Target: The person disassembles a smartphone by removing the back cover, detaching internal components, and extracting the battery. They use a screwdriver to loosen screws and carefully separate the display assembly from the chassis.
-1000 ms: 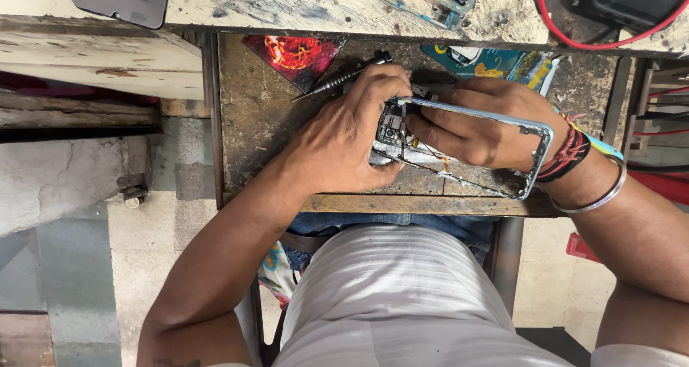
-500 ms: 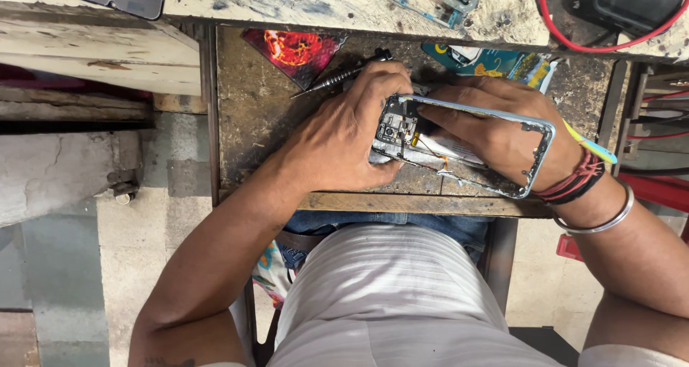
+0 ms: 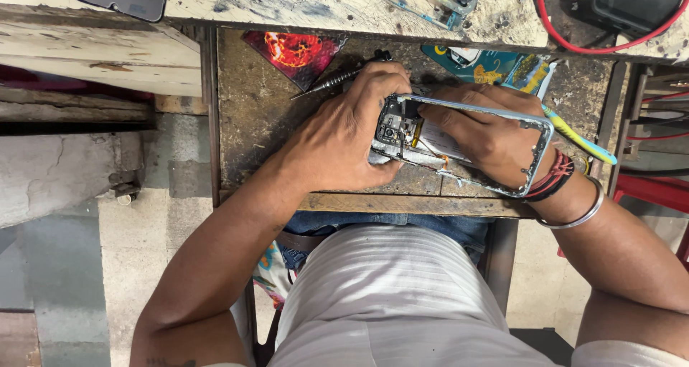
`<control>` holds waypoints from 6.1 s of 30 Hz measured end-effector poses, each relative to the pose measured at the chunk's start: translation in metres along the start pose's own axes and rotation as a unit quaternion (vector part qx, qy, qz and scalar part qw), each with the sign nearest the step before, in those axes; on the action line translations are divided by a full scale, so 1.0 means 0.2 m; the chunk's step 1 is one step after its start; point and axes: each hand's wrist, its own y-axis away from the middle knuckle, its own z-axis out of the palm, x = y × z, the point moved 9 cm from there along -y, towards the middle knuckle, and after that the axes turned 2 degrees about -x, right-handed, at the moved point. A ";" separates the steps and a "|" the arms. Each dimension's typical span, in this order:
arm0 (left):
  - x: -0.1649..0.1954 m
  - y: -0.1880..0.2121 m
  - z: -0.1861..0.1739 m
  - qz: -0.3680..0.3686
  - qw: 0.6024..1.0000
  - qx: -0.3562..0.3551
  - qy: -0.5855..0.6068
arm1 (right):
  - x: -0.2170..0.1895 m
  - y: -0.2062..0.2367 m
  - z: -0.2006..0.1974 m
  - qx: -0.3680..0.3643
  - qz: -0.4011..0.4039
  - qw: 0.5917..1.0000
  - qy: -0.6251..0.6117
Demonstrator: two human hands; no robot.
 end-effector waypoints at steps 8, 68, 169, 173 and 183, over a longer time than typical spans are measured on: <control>-0.01 0.00 0.01 -0.007 1.000 -0.003 0.006 | 0.01 0.00 0.00 0.027 0.020 0.999 -0.015; 0.01 0.00 -0.01 0.019 1.000 -0.002 -0.013 | 0.07 -0.05 0.11 -0.080 0.016 0.989 -0.120; 0.27 0.27 -0.19 -0.036 0.951 0.121 -0.282 | -0.01 0.08 -0.08 -0.144 0.219 0.955 0.135; 0.29 0.25 -0.16 -0.025 0.955 0.111 -0.273 | -0.03 0.14 -0.06 -0.172 0.249 0.941 0.149; 0.34 0.20 -0.11 -0.019 0.966 0.090 -0.241 | -0.20 0.14 -0.11 -0.107 0.106 0.968 0.200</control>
